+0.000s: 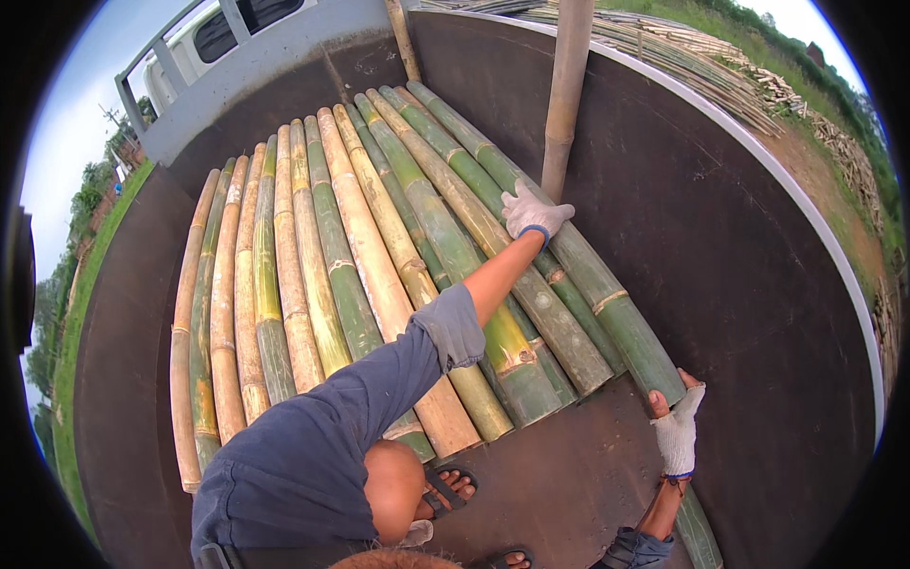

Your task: The person repeatedly picks up bamboo poles from the ground and places them into a neat stack on the bed of a pickup truck. The person handles the poles one at a time, wearing gloves, and continues stacking until the truck bed is filled.

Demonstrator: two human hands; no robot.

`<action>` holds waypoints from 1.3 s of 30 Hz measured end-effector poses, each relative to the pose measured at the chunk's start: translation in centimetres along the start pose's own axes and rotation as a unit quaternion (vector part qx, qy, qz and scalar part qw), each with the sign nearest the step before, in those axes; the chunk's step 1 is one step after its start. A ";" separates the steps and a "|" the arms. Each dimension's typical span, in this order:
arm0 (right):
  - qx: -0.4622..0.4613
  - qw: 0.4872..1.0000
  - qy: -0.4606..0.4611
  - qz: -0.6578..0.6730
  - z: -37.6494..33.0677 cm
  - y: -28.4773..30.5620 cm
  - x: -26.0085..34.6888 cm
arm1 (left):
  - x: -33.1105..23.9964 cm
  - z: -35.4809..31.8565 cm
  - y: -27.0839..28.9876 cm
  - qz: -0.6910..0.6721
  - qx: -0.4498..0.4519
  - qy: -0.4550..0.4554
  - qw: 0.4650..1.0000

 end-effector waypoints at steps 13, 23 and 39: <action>0.044 0.990 -0.060 0.122 3.3 -0.2 -2.6 | -4.2 0.7 -2.6 0.017 -0.071 -0.052 0.996; 0.029 0.992 -0.053 0.111 4.9 0.4 -1.6 | -6.8 -8.6 -2.4 0.076 0.233 -0.707 0.663; -0.085 0.988 0.127 -0.037 10.6 -1.3 7.0 | -11.7 -2.6 -1.1 0.281 0.170 -0.729 0.600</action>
Point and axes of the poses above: each hand's wrist, its own z-axis towards the middle knuckle, its own y-axis out of the back of the hand, x = y × z, the point moved 6 cm from there along z, towards the middle knuckle, and after that the axes turned 7 degrees about -x, right-handed, at the moved point
